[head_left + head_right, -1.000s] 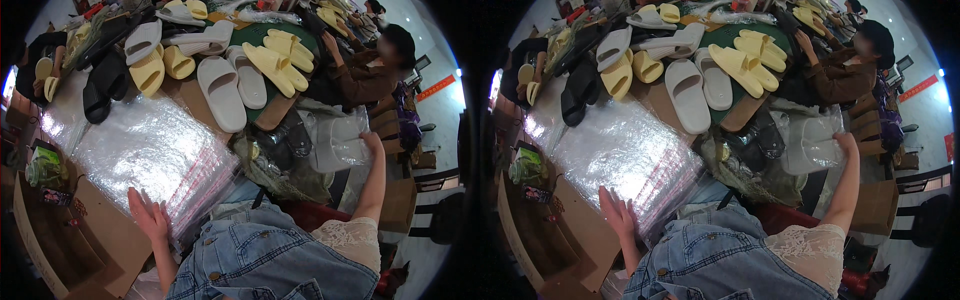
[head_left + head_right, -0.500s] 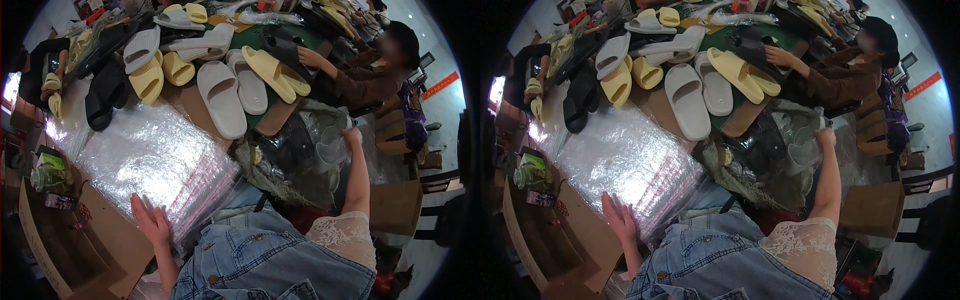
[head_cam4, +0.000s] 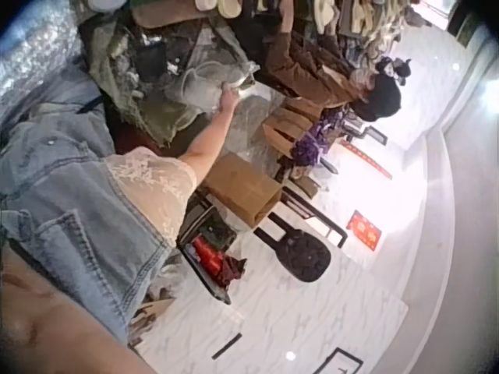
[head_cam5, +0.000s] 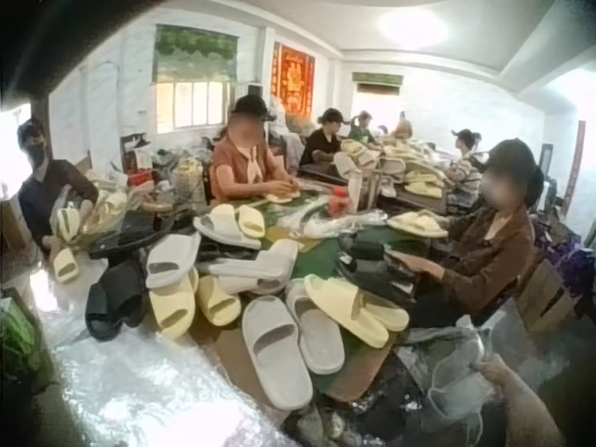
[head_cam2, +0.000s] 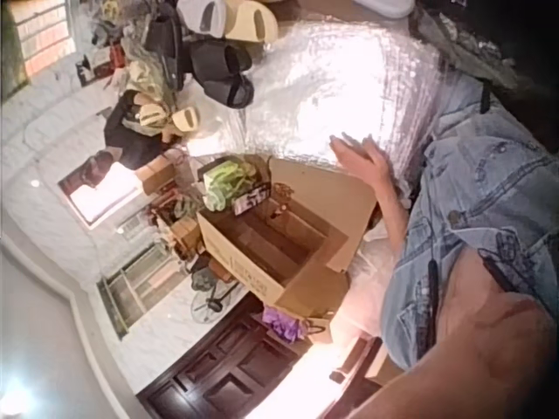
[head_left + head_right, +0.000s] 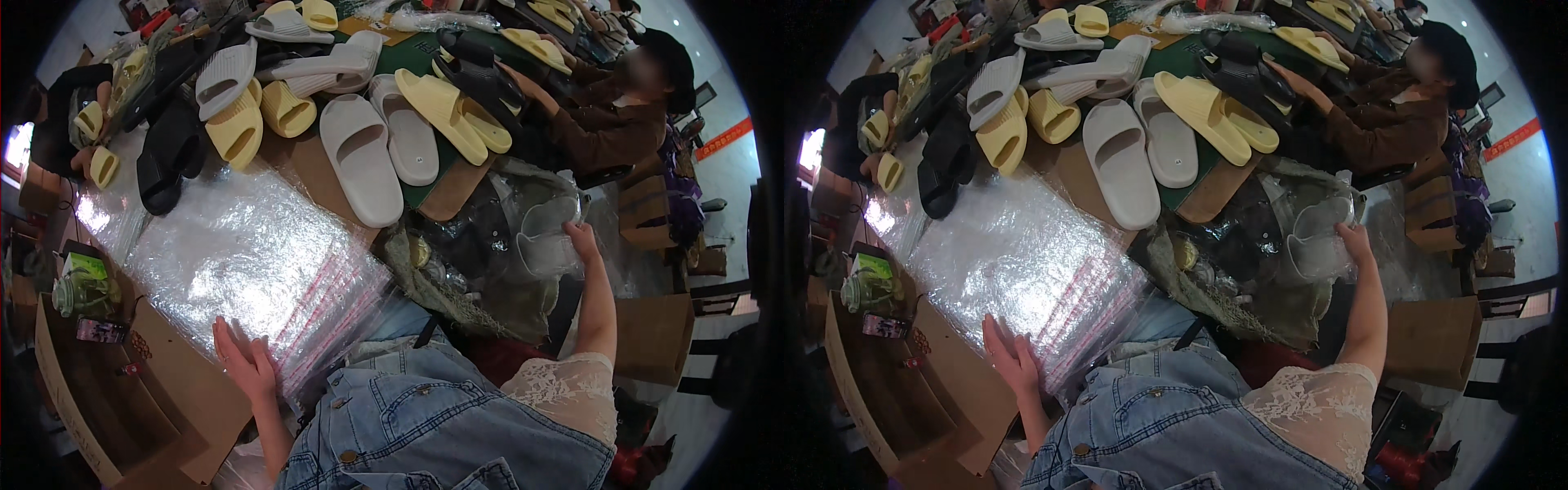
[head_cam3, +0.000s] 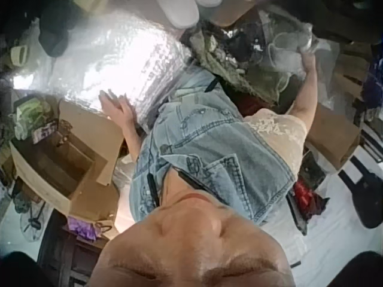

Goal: The person repeatedly picks up pairs of slippers in various colors, places them into clear plastic packaging bags, and seals the bags. The packaged slippers are then moved aside on the table. The person handles black, white, and yellow slippers throughout the process.

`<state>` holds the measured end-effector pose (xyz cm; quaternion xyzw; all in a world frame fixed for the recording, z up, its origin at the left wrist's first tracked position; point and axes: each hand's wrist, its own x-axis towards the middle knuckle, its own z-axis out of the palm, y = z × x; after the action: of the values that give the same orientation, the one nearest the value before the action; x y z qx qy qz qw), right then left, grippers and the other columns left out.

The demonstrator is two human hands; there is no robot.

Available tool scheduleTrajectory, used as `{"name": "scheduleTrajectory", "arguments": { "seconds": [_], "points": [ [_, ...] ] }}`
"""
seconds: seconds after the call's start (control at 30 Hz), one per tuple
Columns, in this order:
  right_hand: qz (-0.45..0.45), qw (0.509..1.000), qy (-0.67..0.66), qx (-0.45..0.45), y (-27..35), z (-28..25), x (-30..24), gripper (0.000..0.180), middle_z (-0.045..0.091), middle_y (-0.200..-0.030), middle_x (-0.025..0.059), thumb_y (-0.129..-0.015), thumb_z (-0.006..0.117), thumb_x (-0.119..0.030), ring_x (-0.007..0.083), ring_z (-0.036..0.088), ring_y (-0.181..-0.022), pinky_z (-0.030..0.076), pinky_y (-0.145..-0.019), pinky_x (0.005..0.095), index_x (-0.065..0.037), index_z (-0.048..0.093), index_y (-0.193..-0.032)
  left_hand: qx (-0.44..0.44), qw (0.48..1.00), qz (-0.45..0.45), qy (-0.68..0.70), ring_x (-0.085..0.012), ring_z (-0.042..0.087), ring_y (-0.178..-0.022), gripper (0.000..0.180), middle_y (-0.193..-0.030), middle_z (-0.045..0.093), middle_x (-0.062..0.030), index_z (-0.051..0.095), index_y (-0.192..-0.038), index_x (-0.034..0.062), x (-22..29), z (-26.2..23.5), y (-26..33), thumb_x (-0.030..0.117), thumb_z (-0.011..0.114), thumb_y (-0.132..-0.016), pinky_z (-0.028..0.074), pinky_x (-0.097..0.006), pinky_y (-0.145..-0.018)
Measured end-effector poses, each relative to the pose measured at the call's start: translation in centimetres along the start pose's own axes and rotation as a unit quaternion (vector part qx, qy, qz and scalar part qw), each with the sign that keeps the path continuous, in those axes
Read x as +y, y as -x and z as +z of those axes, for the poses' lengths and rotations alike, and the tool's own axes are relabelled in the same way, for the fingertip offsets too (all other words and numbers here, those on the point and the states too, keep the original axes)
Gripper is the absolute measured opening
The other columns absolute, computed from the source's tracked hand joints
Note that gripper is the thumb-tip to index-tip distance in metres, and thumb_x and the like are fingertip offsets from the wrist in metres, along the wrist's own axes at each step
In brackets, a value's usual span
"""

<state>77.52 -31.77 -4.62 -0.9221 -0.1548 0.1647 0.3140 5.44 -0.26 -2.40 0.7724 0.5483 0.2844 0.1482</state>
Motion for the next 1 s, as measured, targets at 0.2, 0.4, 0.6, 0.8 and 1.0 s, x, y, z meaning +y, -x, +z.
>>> {"name": "scheduleTrajectory", "arguments": {
  "seconds": [0.2, 0.4, 0.6, 0.8, 1.0],
  "points": [
    [-0.017, 0.994, -0.106, -0.005, 1.3, 2.8, 2.3, 0.029, 0.068, -0.087, 0.0011, -0.09, 0.069, -0.027, 0.0115, 0.061, -0.083, 0.048, -0.077, 0.0304, 0.0, 0.071, -0.099, -0.013, 0.999, -0.009, -0.034, -0.0412, 0.034, -0.146, 0.067, -0.155, 0.042, -0.0232, 0.036, -0.152, -0.0027, 0.9, -0.5, -0.2, 0.023, 0.06, -0.095, 0.026, -0.051, -0.12],
    [0.012, 0.988, -0.024, 0.15, 2.1, 5.2, 10.6, 0.041, 0.074, -0.106, 0.0128, -0.087, 0.071, -0.025, 0.024, 0.069, -0.097, 0.051, -0.09, 0.0368, 0.005, 0.068, -0.114, -0.012, 0.999, -0.011, -0.036, -0.0417, 0.035, -0.145, 0.067, -0.154, 0.042, -0.0228, 0.036, -0.152, -0.0028, 0.3, -0.3, -0.2, 0.025, 0.06, -0.096, 0.027, -0.05, -0.12],
    [0.023, 0.989, 0.142, 0.032, 5.3, 12.1, 2.9, 0.048, 0.073, -0.109, 0.0217, -0.085, 0.074, -0.04, 0.0374, 0.07, -0.105, 0.053, -0.089, 0.0447, 0.0, 0.07, -0.112, -0.01, 0.999, -0.015, -0.028, -0.0418, 0.035, -0.145, 0.068, -0.154, 0.043, -0.0225, 0.038, -0.151, -0.0035, 0.6, -0.1, -0.2, 0.026, 0.061, -0.095, 0.027, -0.051, -0.119],
    [0.119, 0.972, 0.199, 0.035, 2.5, 20.4, 4.5, 0.056, 0.071, -0.116, 0.0216, -0.084, 0.071, -0.05, 0.0407, 0.066, -0.112, 0.052, -0.096, 0.0496, -0.004, 0.068, -0.117, -0.011, 1.0, -0.019, -0.012, -0.0418, 0.036, -0.143, 0.065, -0.153, 0.043, -0.0242, 0.038, -0.151, -0.002, 0.9, -0.3, -0.6, 0.019, 0.06, -0.094, 0.026, -0.049, -0.12],
    [0.16, 0.969, 0.189, 0.024, 4.1, 21.8, 3.9, 0.065, 0.067, -0.128, 0.0216, -0.088, 0.062, -0.056, 0.0419, 0.062, -0.12, 0.049, -0.1, 0.0512, -0.006, 0.064, -0.13, -0.004, 1.0, -0.017, -0.001, -0.0423, 0.036, -0.144, 0.065, -0.153, 0.043, -0.0251, 0.04, -0.151, -0.0017, 1.2, -0.6, -0.3, 0.02, 0.06, -0.092, 0.026, -0.05, -0.12]
  ]
}}
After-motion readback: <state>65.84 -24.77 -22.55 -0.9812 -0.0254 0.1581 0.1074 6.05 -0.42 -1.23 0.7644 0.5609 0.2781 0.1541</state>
